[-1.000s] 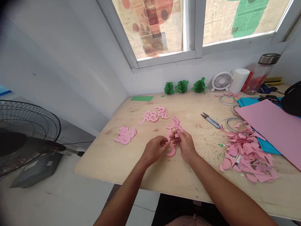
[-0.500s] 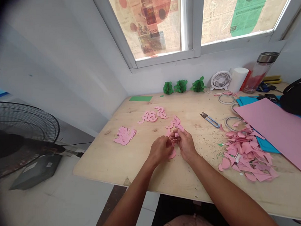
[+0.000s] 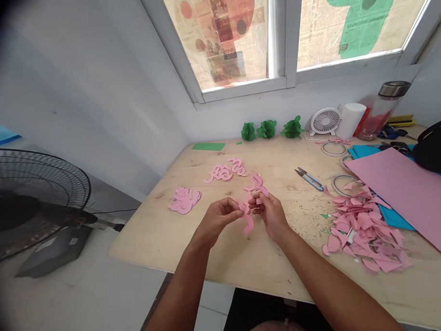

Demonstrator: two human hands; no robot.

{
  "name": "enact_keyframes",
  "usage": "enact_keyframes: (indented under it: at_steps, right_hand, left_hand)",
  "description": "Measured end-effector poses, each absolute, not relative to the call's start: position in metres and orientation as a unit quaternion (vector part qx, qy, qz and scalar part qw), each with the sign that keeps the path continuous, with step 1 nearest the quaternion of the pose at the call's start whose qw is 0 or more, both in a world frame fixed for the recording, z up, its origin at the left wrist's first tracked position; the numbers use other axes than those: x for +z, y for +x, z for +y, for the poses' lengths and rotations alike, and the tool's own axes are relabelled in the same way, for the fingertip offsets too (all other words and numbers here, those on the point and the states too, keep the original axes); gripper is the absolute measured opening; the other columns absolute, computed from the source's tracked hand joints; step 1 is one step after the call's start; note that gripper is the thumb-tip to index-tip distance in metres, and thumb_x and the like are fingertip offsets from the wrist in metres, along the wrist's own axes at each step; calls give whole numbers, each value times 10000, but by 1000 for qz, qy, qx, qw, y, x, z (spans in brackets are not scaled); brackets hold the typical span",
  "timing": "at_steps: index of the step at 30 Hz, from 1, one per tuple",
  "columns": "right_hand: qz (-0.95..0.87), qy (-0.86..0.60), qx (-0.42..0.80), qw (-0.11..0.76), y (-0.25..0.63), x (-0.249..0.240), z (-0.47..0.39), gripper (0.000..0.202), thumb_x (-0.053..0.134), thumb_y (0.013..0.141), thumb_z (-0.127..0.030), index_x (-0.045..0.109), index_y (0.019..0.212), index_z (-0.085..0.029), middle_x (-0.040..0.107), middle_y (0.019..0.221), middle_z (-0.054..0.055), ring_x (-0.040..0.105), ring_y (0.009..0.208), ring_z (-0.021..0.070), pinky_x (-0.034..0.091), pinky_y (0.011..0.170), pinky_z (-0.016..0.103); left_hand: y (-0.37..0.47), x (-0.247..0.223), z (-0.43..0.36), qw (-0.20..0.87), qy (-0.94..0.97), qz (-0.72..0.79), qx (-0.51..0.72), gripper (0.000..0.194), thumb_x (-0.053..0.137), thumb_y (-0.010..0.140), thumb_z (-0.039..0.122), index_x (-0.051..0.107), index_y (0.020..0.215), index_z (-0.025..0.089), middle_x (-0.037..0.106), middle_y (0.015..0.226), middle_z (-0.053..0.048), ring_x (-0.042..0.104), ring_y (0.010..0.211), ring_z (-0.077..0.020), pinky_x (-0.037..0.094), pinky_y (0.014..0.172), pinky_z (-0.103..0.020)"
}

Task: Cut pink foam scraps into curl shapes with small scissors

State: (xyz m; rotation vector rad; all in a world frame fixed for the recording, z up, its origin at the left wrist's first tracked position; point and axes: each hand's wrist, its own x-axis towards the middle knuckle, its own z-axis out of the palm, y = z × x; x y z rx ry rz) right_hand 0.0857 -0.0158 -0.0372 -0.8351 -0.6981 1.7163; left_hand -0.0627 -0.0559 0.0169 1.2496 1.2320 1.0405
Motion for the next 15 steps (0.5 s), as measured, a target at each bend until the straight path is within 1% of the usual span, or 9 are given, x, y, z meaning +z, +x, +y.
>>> enact_keyframes:
  at_steps: [3,9,15]
  right_hand:
    - [-303,-334,736,505,84,-33,-18,228,688,667,-379,653,755,-171,655,696,34,587,622,148,440,573,268]
    - [-334,-298,772,451,81,-26,-23,204,670,697,-362,665,764,-169,660,710,38,586,628,141,406,545,241]
    - [-353,-286,780,431,81,-24,-25,203,657,708,-381,658,750,-182,662,716,38,576,607,138,412,573,251]
  left_hand:
    - [-60,27,-48,557,485,484,470,200,693,633,287,564,660,138,584,672,-15,550,640,-120,436,647,-264]
    - [-48,23,-27,493,448,519,535,166,682,611,263,598,679,138,603,681,-27,550,661,-128,436,652,-254]
    - [-46,14,-18,463,432,553,541,148,671,574,249,594,643,142,617,688,-27,566,653,-137,437,627,-250]
